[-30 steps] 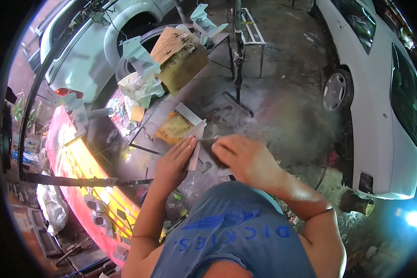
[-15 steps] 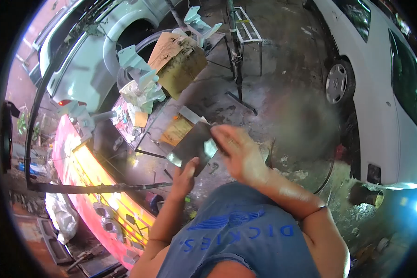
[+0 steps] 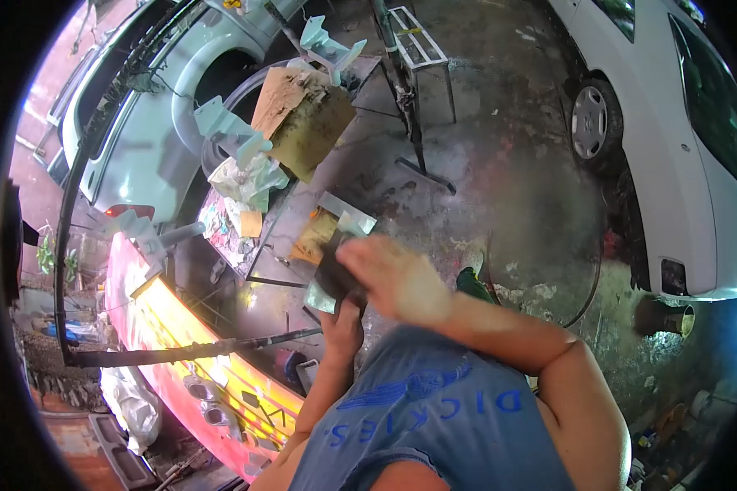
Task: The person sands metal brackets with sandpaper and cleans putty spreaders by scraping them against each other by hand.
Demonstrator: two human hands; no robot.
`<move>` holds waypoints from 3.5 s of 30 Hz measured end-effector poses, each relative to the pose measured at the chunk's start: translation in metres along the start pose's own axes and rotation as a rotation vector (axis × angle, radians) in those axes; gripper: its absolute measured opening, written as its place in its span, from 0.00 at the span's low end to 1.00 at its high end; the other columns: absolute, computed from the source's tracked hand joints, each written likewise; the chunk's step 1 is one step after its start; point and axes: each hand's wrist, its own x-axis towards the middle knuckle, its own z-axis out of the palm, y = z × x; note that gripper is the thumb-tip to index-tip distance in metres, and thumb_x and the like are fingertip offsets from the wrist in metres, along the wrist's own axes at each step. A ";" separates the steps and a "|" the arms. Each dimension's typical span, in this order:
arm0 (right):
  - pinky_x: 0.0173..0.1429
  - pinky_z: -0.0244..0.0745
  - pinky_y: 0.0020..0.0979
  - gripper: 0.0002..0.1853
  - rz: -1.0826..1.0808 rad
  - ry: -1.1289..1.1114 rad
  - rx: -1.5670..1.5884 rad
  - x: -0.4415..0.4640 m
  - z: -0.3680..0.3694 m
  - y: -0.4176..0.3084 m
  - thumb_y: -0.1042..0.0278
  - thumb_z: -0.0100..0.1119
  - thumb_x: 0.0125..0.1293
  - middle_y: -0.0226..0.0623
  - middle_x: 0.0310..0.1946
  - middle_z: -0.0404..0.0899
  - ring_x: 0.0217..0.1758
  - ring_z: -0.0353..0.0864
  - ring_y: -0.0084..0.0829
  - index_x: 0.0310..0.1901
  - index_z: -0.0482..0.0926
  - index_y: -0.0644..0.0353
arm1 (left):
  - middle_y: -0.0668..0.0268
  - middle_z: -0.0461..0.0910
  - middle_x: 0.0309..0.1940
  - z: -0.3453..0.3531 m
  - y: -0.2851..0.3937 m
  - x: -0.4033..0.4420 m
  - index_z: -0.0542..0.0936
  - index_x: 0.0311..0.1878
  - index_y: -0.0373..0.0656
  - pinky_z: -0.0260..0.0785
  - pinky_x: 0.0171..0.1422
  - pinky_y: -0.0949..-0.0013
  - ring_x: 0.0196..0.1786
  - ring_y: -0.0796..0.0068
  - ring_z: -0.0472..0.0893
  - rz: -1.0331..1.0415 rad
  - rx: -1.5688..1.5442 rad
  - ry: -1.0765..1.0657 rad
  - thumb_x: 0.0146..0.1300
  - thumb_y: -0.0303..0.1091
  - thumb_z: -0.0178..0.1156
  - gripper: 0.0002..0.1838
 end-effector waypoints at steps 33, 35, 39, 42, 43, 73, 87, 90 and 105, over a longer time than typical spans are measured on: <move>0.70 0.66 0.31 0.31 0.863 -0.025 0.582 -0.032 0.034 0.070 0.55 0.62 0.73 0.44 0.60 0.77 0.65 0.74 0.32 0.68 0.69 0.69 | 0.45 0.83 0.42 0.003 0.029 0.041 0.80 0.59 0.39 0.75 0.47 0.54 0.44 0.39 0.82 0.031 0.668 -0.004 0.71 0.36 0.60 0.17; 0.70 0.66 0.32 0.30 0.861 -0.115 0.517 -0.041 0.030 0.069 0.58 0.63 0.72 0.44 0.61 0.77 0.65 0.74 0.32 0.69 0.69 0.68 | 0.47 0.84 0.45 -0.007 0.034 0.053 0.80 0.58 0.39 0.75 0.51 0.56 0.48 0.43 0.83 -0.015 0.681 -0.002 0.70 0.34 0.60 0.17; 0.68 0.68 0.32 0.30 0.837 0.051 0.662 -0.042 0.003 0.087 0.66 0.65 0.68 0.46 0.63 0.76 0.63 0.76 0.33 0.69 0.69 0.65 | 0.53 0.84 0.54 -0.034 0.030 0.065 0.83 0.57 0.40 0.73 0.61 0.57 0.58 0.50 0.81 0.255 0.883 -0.027 0.62 0.24 0.59 0.19; 0.61 0.74 0.32 0.25 0.724 0.023 0.406 -0.011 -0.039 0.058 0.69 0.65 0.67 0.43 0.57 0.80 0.57 0.80 0.32 0.64 0.74 0.64 | 0.60 0.85 0.57 -0.054 0.026 0.068 0.85 0.55 0.42 0.72 0.66 0.58 0.63 0.57 0.80 0.363 1.109 -0.042 0.52 0.19 0.59 0.25; 0.57 0.76 0.32 0.22 0.682 -0.095 0.284 -0.002 -0.052 0.044 0.71 0.65 0.66 0.41 0.54 0.82 0.54 0.81 0.32 0.62 0.76 0.63 | 0.61 0.85 0.57 -0.059 0.026 0.068 0.85 0.55 0.42 0.72 0.65 0.58 0.63 0.58 0.80 0.382 1.152 -0.072 0.52 0.19 0.59 0.24; 0.55 0.75 0.54 0.22 0.930 -0.292 -0.557 -0.106 0.012 0.247 0.50 0.56 0.68 0.61 0.44 0.83 0.53 0.81 0.63 0.48 0.78 0.63 | 0.50 0.82 0.54 -0.089 0.016 -0.028 0.80 0.60 0.43 0.73 0.60 0.58 0.58 0.47 0.80 -0.148 0.588 0.604 0.63 0.21 0.59 0.21; 0.53 0.80 0.36 0.12 1.102 -0.103 1.328 -0.009 0.040 0.050 0.63 0.53 0.78 0.33 0.51 0.83 0.51 0.83 0.28 0.56 0.77 0.58 | 0.62 0.79 0.50 -0.001 0.011 0.021 0.75 0.61 0.36 0.71 0.59 0.64 0.53 0.69 0.77 -0.042 -0.311 0.037 0.67 0.42 0.60 0.25; 0.47 0.77 0.33 0.24 1.208 -0.321 1.213 -0.038 0.036 0.090 0.47 0.50 0.79 0.32 0.51 0.80 0.47 0.80 0.28 0.62 0.74 0.58 | 0.69 0.77 0.38 -0.002 -0.011 0.026 0.79 0.48 0.35 0.70 0.48 0.67 0.43 0.76 0.74 -0.149 -0.426 0.161 0.65 0.36 0.57 0.14; 0.70 0.72 0.48 0.26 0.167 -0.131 0.098 -0.008 0.003 0.044 0.66 0.51 0.76 0.51 0.65 0.75 0.64 0.78 0.49 0.72 0.65 0.64 | 0.50 0.73 0.64 -0.024 0.028 0.011 0.46 0.82 0.42 0.66 0.67 0.61 0.64 0.57 0.74 0.014 -0.085 0.069 0.58 0.27 0.58 0.50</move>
